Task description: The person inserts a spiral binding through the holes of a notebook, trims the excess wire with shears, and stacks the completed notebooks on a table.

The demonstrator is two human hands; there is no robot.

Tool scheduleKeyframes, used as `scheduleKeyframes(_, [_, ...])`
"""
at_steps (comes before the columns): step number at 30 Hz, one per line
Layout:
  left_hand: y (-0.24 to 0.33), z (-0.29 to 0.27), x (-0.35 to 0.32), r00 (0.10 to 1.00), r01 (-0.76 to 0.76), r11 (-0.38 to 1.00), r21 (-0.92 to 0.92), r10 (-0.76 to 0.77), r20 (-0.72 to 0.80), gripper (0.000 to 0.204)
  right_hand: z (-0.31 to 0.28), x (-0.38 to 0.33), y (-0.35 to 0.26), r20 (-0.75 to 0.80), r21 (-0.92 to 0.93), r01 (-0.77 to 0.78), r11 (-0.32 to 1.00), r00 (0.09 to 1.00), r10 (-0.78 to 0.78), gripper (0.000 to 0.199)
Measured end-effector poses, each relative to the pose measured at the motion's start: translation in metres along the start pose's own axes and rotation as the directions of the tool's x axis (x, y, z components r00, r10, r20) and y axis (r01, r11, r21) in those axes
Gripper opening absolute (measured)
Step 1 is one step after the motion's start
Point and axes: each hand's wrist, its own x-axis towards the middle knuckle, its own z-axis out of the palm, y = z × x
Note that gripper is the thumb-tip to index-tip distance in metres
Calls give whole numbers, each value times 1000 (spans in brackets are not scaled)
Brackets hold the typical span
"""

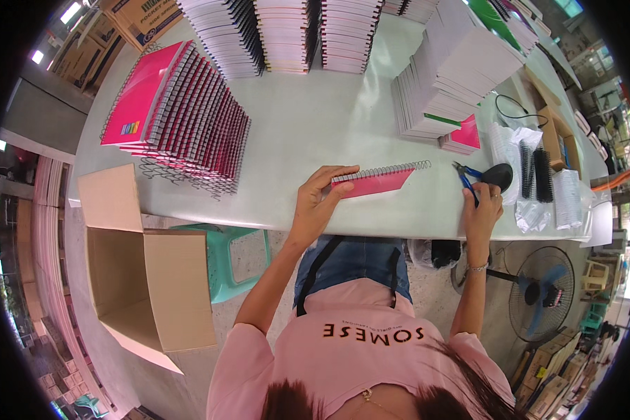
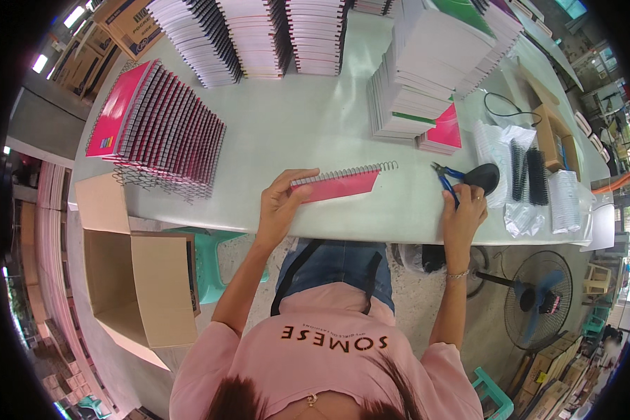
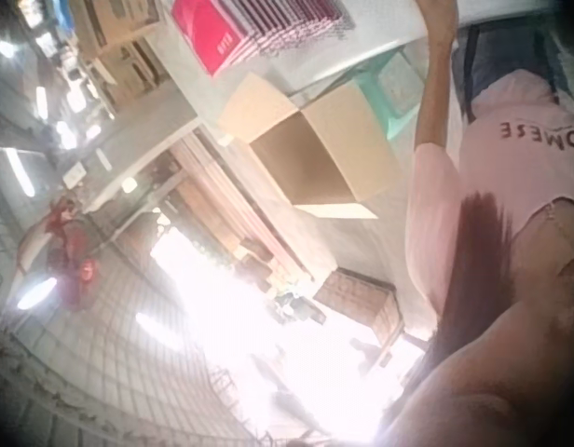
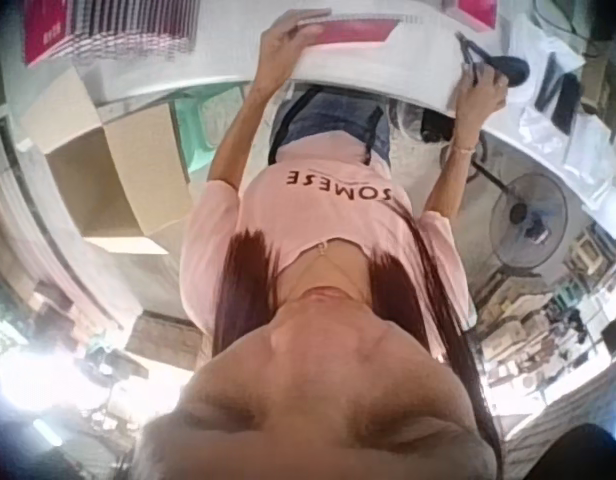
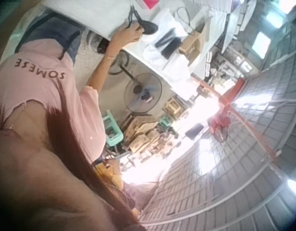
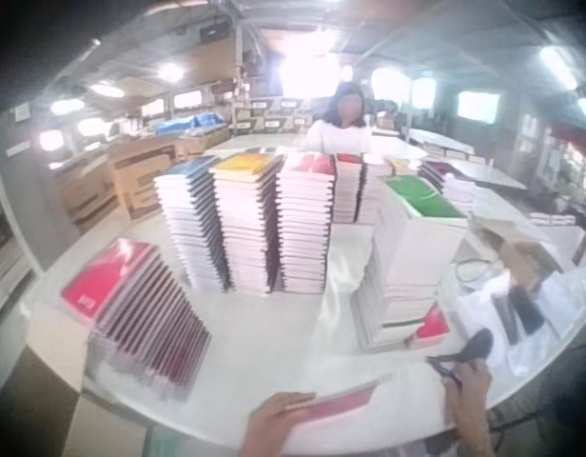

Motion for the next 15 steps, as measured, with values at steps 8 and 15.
scheduleKeyframes(8, [2, -1, 1, 1000, -19, 1000, 3, 19, -21, 28, 8, 9, -2, -125, -66, 120, 991, 984, -127, 23])
scheduleKeyframes(15, [3, -7, 8, 992, 40, 999, 23, -42, 121, 31, 25, 43, 65, -114, 318, 99, 943, 991, -66, 36])
